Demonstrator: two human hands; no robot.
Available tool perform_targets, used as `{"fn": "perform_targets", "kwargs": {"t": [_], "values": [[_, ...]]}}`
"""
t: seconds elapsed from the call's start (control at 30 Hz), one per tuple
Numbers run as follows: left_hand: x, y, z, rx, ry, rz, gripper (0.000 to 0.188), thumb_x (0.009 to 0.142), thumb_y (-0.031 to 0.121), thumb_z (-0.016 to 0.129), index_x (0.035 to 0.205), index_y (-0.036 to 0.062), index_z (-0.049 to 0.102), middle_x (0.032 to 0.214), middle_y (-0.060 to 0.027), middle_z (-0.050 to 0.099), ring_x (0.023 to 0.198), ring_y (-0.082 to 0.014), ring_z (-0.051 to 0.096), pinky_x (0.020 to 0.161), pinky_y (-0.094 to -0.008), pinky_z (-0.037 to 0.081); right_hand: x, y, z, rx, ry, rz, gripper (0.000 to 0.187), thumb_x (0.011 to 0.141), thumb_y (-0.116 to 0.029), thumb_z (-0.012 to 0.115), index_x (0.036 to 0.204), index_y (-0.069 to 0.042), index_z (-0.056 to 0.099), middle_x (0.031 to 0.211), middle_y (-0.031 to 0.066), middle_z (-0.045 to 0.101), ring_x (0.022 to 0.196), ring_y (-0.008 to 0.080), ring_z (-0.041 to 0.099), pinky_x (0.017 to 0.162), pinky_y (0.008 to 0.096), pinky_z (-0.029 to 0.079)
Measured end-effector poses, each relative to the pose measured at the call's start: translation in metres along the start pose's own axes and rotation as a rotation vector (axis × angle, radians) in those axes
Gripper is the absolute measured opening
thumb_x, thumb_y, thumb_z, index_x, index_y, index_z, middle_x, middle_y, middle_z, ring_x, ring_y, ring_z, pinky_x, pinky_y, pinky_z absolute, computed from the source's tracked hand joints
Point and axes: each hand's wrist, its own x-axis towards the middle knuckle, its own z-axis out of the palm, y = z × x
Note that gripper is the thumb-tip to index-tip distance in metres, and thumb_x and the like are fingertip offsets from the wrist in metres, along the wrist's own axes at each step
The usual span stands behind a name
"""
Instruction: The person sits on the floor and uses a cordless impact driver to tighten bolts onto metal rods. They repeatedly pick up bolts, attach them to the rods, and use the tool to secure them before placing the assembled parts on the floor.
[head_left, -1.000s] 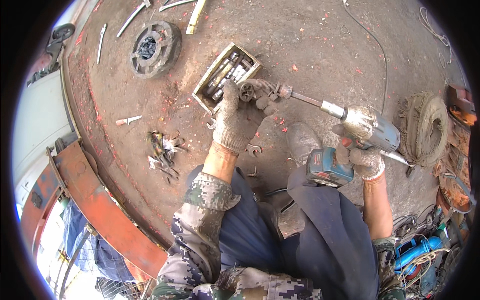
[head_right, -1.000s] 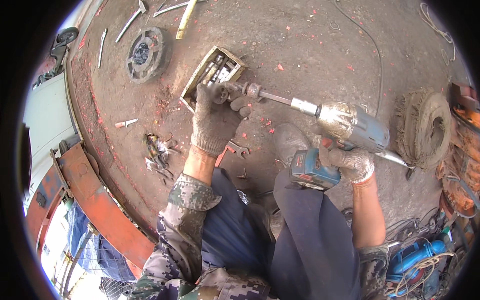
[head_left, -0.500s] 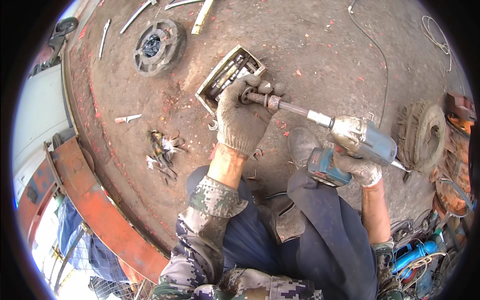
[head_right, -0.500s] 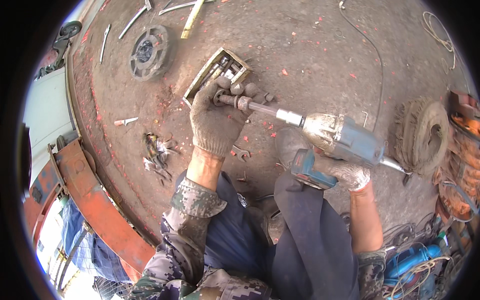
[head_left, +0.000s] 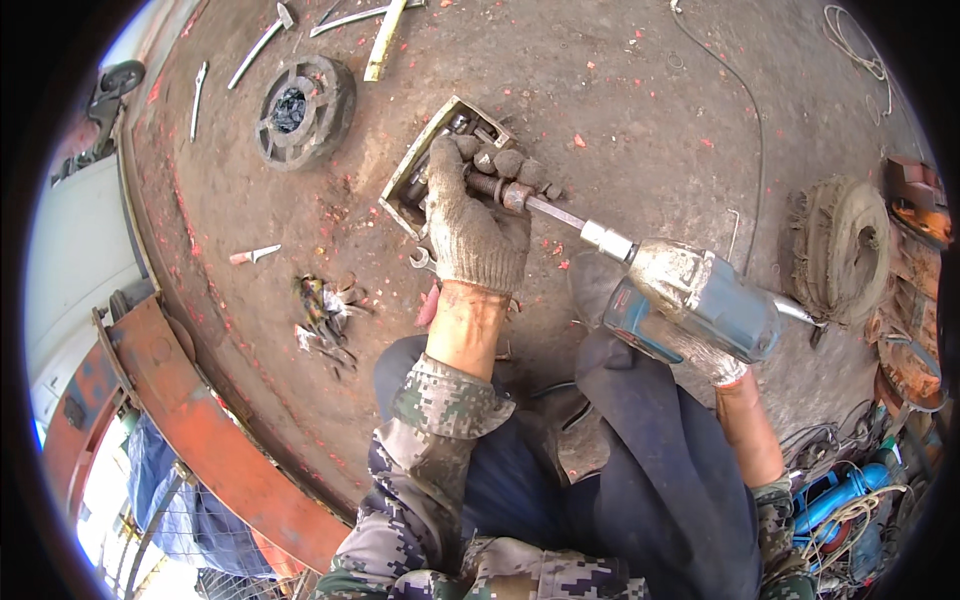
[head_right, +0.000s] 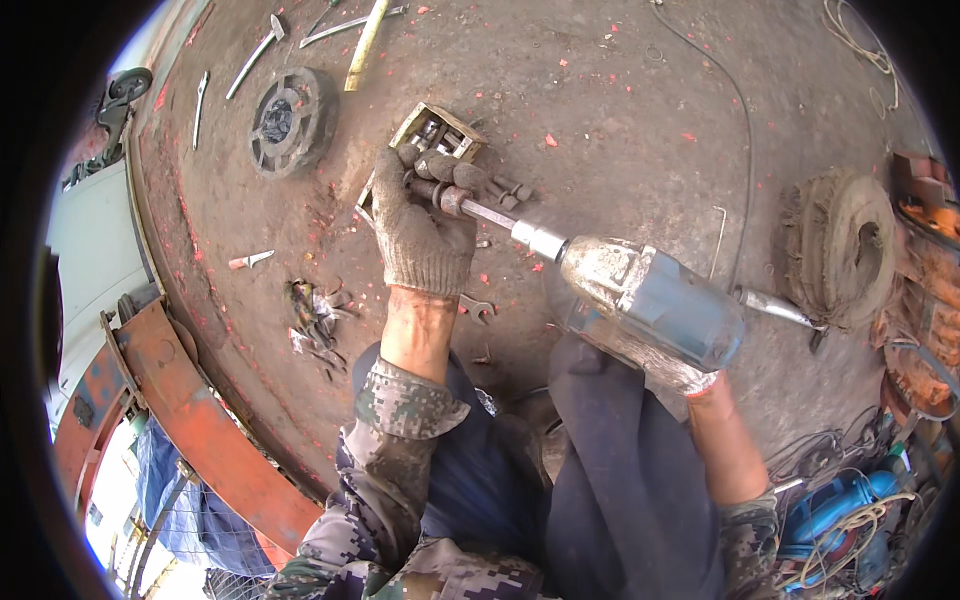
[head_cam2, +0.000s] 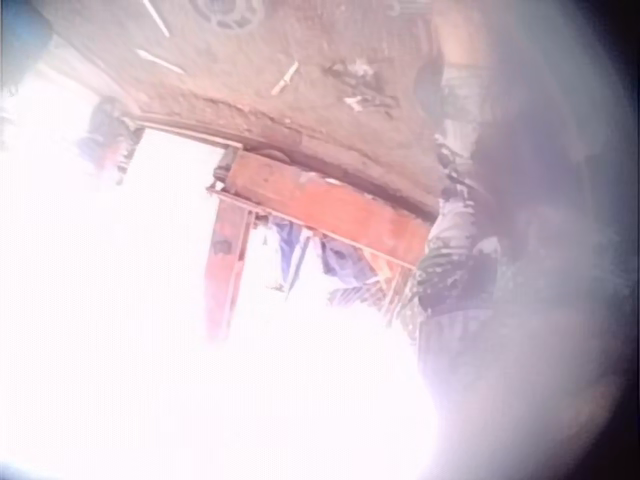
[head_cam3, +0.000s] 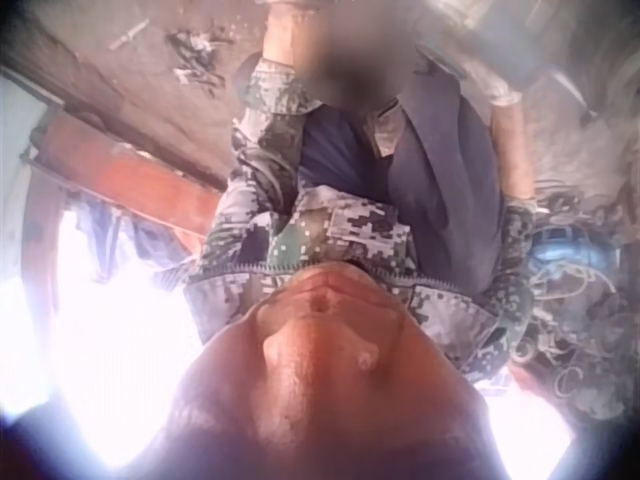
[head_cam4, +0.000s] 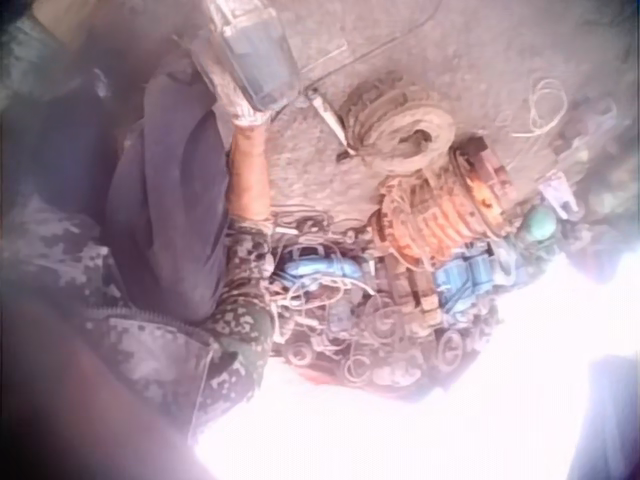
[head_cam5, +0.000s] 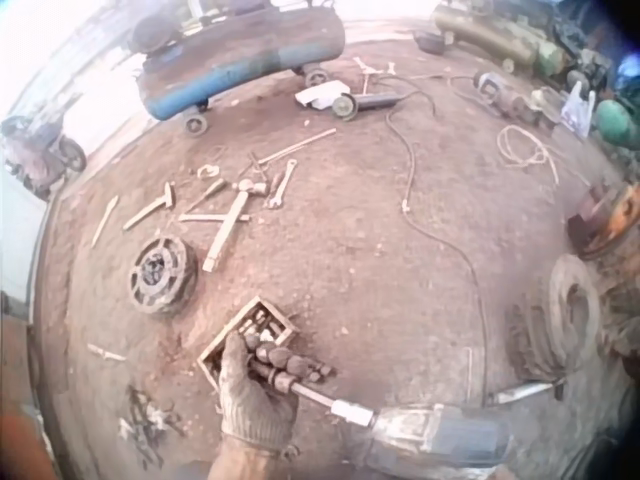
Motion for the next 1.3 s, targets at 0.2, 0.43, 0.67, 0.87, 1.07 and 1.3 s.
{"fn": "perform_targets", "kwargs": {"t": [0.2, 0.43, 0.67, 0.87, 1.07, 1.3], "values": [[0.005, 0.002, -0.006, 0.029, -0.028, 0.027, 0.027, 0.107, 0.034, 0.062, 0.097, 0.0092, 0.061, 0.079, -0.0034, 0.06, 0.073, -0.0168, 0.06, 0.062, -0.0332, 0.053, 0.005, 0.0, 0.013, 0.1, -0.027, 0.056, 0.055, 0.096, -0.009, 0.072, 0.149, -0.005, 0.054, 0.143, 0.008, 0.063, 0.128, 0.0198, 0.061, 0.111, 0.0359, 0.051], [0.006, 0.0, -0.008, -0.035, -0.037, 0.014, 0.025, 0.107, 0.033, 0.063, 0.097, 0.0099, 0.061, 0.079, -0.0035, 0.063, 0.074, -0.0175, 0.064, 0.061, -0.0331, 0.055, 0.009, -0.002, 0.019, 0.131, -0.041, 0.063, 0.055, 0.096, -0.009, 0.073, 0.148, -0.005, 0.055, 0.143, 0.0082, 0.063, 0.128, 0.02, 0.061, 0.11, 0.0364, 0.052], [0.006, -0.002, -0.008, -0.02, -0.002, 0.044, 0.024, 0.106, 0.032, 0.064, 0.096, 0.0098, 0.062, 0.079, -0.0029, 0.063, 0.072, -0.0174, 0.064, 0.062, -0.0335, 0.056, 0.012, -0.001, 0.021, 0.16, -0.041, 0.06, 0.056, 0.095, -0.009, 0.074, 0.147, -0.005, 0.055, 0.142, 0.0083, 0.062, 0.127, 0.0202, 0.061, 0.109, 0.0368, 0.052], [0.006, -0.002, -0.008, 0.022, -0.039, 0.03, 0.025, 0.106, 0.032, 0.064, 0.095, 0.0099, 0.062, 0.079, -0.0034, 0.063, 0.071, -0.0183, 0.063, 0.065, -0.037, 0.058, 0.011, -0.003, 0.02, 0.178, -0.046, 0.053, 0.056, 0.094, -0.009, 0.074, 0.146, -0.005, 0.056, 0.142, 0.0084, 0.062, 0.127, 0.0204, 0.061, 0.109, 0.0371, 0.052], [0.006, -0.01, -0.006, 0.027, 0.0, 0.041, 0.026, 0.107, 0.033, 0.063, 0.094, 0.0103, 0.061, 0.076, -0.0026, 0.06, 0.067, -0.0176, 0.058, 0.068, -0.0408, 0.056, 0.01, -0.003, 0.019, 0.174, -0.041, 0.037, 0.056, 0.093, -0.009, 0.075, 0.146, -0.005, 0.057, 0.142, 0.0085, 0.062, 0.126, 0.0205, 0.061, 0.108, 0.0375, 0.053], [0.004, -0.012, -0.002, 0.046, -0.021, -0.025, 0.024, 0.106, 0.031, 0.063, 0.092, 0.0118, 0.06, 0.072, 0.0003, 0.056, 0.063, -0.0148, 0.055, 0.07, -0.0409, 0.055, 0.013, 0.0, 0.027, 0.102, 0.094, 0.017, 0.054, 0.086, -0.002, 0.084, 0.137, -0.007, 0.068, 0.126, 0.0035, 0.072, 0.116, 0.0162, 0.066, 0.102, 0.0344, 0.056]]}}
